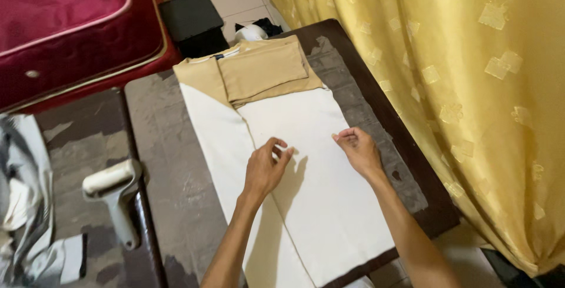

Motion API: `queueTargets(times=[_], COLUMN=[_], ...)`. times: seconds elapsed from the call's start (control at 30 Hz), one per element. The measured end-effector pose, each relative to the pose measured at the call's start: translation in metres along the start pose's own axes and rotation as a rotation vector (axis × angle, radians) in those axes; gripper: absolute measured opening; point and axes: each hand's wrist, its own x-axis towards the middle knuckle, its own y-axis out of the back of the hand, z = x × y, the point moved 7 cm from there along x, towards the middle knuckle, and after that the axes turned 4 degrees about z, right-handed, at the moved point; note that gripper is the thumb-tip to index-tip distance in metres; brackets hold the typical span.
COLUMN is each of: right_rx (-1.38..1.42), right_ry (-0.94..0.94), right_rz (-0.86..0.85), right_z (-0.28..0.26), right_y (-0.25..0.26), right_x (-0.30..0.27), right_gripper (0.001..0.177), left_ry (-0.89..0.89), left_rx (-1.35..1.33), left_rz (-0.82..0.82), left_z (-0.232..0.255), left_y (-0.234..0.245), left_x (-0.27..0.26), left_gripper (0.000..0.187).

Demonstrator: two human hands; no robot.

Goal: The person uses a lint roller to remove debris from a shirt, then folds the shirt into a compact rectangular shape and runs the lint roller over it again.

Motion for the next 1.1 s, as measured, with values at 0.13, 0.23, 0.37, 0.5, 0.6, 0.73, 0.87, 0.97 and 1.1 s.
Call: queueTargets(times=[0.13, 0.23, 0.37, 0.5, 0.6, 0.73, 0.87, 0.97, 1.1], right_rx=[-0.163, -0.233, -0.291, -0.298, -0.295, -0.288, -0.258, -0.262, -0.289], right_ry=[-0.002, 0.085, 0.095, 0.055, 0.032, 0.004, -0.065, -0.059, -0.017], right_rz=[0.181, 0.24, 0.26, 0.244, 0.242, 0.245, 0.217, 0.223, 0.229], right_z=[0.011, 0.011, 0.018, 0.023, 0.023, 0.016, 0.014, 0.009, 0.001], right_y=[0.001, -0.003, -0.015, -0.02, -0.019, -0.018, -0.015, -0.014, -0.015], right_x=[0.026, 0.044, 0.066, 0.076, 0.077, 0.075, 0.075, 0.074, 0.074], right_gripper=[0.041, 0.046, 0.045, 0.034, 0.028, 0.024, 0.025, 0.025, 0.024], left_ry=[-0.039, -0.074, -0.207, -0.255, -0.278, -0.118, -0.041, -0.124, -0.186], left_rx=[0.003, 0.017, 0.025, 0.039, 0.035, 0.111, 0.325, 0.42, 0.54], left_rz=[0.036, 0.075, 0.191, 0.259, 0.294, 0.247, 0.298, 0.346, 0.336], left_z=[0.0, 0.002, 0.008, 0.01, 0.014, 0.009, 0.0, -0.008, -0.022], left_y=[-0.019, -0.032, -0.046, -0.063, -0.078, -0.098, -0.105, -0.117, -0.132], left_x=[0.065, 0.113, 0.173, 0.23, 0.271, 0.312, 0.34, 0.354, 0.369], left_gripper=[0.033, 0.032, 0.028, 0.027, 0.022, 0.027, 0.044, 0.041, 0.019])
